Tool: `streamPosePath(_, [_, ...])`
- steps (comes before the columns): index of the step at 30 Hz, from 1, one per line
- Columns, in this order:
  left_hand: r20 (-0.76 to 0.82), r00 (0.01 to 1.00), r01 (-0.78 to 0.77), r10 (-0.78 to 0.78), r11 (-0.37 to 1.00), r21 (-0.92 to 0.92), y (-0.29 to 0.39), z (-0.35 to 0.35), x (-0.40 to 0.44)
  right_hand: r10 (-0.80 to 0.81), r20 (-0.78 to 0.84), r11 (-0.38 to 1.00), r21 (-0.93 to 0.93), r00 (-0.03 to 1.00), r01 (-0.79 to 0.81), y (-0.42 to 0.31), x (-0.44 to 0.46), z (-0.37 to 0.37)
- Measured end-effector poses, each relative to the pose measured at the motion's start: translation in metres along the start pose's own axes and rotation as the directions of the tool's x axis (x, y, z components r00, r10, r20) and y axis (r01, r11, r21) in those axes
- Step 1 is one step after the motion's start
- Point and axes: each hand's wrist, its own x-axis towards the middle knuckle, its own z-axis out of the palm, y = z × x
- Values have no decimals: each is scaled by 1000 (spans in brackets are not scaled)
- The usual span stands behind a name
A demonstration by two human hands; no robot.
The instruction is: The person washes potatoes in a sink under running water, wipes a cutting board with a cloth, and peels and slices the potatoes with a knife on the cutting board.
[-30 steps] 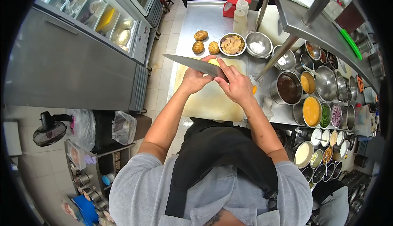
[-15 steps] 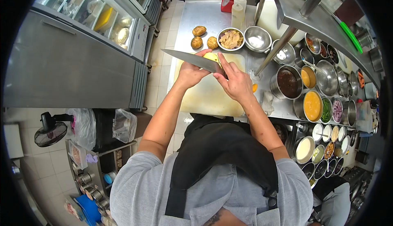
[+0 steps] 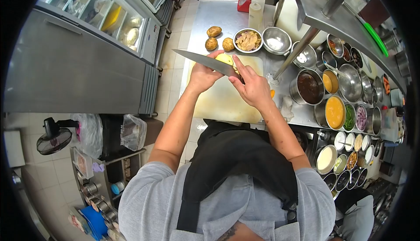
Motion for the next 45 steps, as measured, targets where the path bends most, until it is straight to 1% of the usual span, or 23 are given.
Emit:
streamPosePath(3, [29, 999, 38, -38, 999, 15, -3, -2, 1, 6, -3, 1000, -9, 1000, -6, -2, 0, 1])
streamPosePath(6, [55, 998, 35, -35, 999, 1, 0, -2, 0, 11, 25, 999, -33, 1000, -10, -3, 4, 0])
streamPosePath(8, [90, 995, 42, -44, 999, 25, 0, -1, 3, -46, -45, 999, -24, 998, 45, 1, 8, 5])
streamPosePath(10, [122, 991, 48, -54, 998, 50, 3, 3, 2, -32, -54, 999, -16, 998, 31, 4, 12, 7])
streamPosePath(11, [116, 990, 46, -79, 965, 259, 4, 8, 0, -20, -63, 1000, -7, 998, 19, 5, 15, 8])
streamPosePath(12, [104, 989, 44, -102, 888, 458, 5, 12, -2, -21, -63, 1000, -6, 998, 20, 6, 17, 10])
streamPosePath(13, [150, 988, 0, -46, 957, 289, -8, 14, 0, 11, -99, 998, 64, 995, -4, 9, 20, 11])
streamPosePath(14, [151, 988, 0, -46, 957, 290, -19, 13, 0, 45, -134, 991, 134, 990, -27, 12, 22, 12])
streamPosePath(15, [131, 991, 34, -31, 999, -23, -12, 15, 0, 46, -135, 990, 135, 990, -28, 18, 23, 16])
streamPosePath(16, [106, 994, 58, -23, 941, -335, -7, 16, 0, 31, -194, 959, 283, 981, 25, 25, 25, 20])
streamPosePath(17, [169, 985, 100, -43, 933, -345, -5, 7, 2, 25, -253, 903, 421, 967, 86, 32, 25, 23])
streamPosePath(18, [166, 985, 101, -45, 933, -346, -6, 5, 2, 25, -249, 902, 422, 968, 86, 32, 23, 21])
streamPosePath(20, [149, 988, 113, -45, 865, -488, -9, 2, 0, 99, -81, 846, 532, 992, -41, 30, 15, 17])
streamPosePath(21, [154, 987, 110, -33, 846, -522, -10, 2, -1, 100, -79, 845, 534, 992, -42, 25, 13, 14])
streamPosePath(22, [155, 987, 112, -35, 846, -522, -12, 3, -1, 57, -86, 887, 462, 995, -11, 19, 10, 12])
streamPosePath(23, [134, 990, 119, -49, 808, -576, -15, 6, 1, 14, -90, 922, 387, 996, 22, 15, 7, 12])
streamPosePath(24, [114, 991, 123, -65, 767, -629, -15, 8, 2, 16, -90, 922, 387, 996, 20, 12, 4, 13])
streamPosePath(26, [117, 992, 106, -40, 768, -631, -22, 9, 2, -1, -91, 971, 240, 996, 22, 7, 1, 14])
streamPosePath(28, [130, 991, 115, -36, 732, -672, -24, 11, 2, 3, -77, 972, 233, 997, 15, 4, 0, 12])
streamPosePath(32, [152, 988, 115, -15, 728, -676, -30, 13, 3, 9, -77, 979, 204, 997, 7, 4, -1, 12])
streamPosePath(37, [101, 995, 70, 11, 649, -757, -29, 22, 2, -20, -132, 988, 149, 991, 40, 8, -2, 17])
streamPosePath(40, [51, 999, 44, -7, 640, -767, -25, 28, 3, -26, -158, 991, 125, 987, 47, 8, -1, 17])
streamPosePath(45, [121, 993, 97, -3, 613, -784, -31, 28, 5, -27, -176, 995, 93, 984, 44, 9, 0, 16])
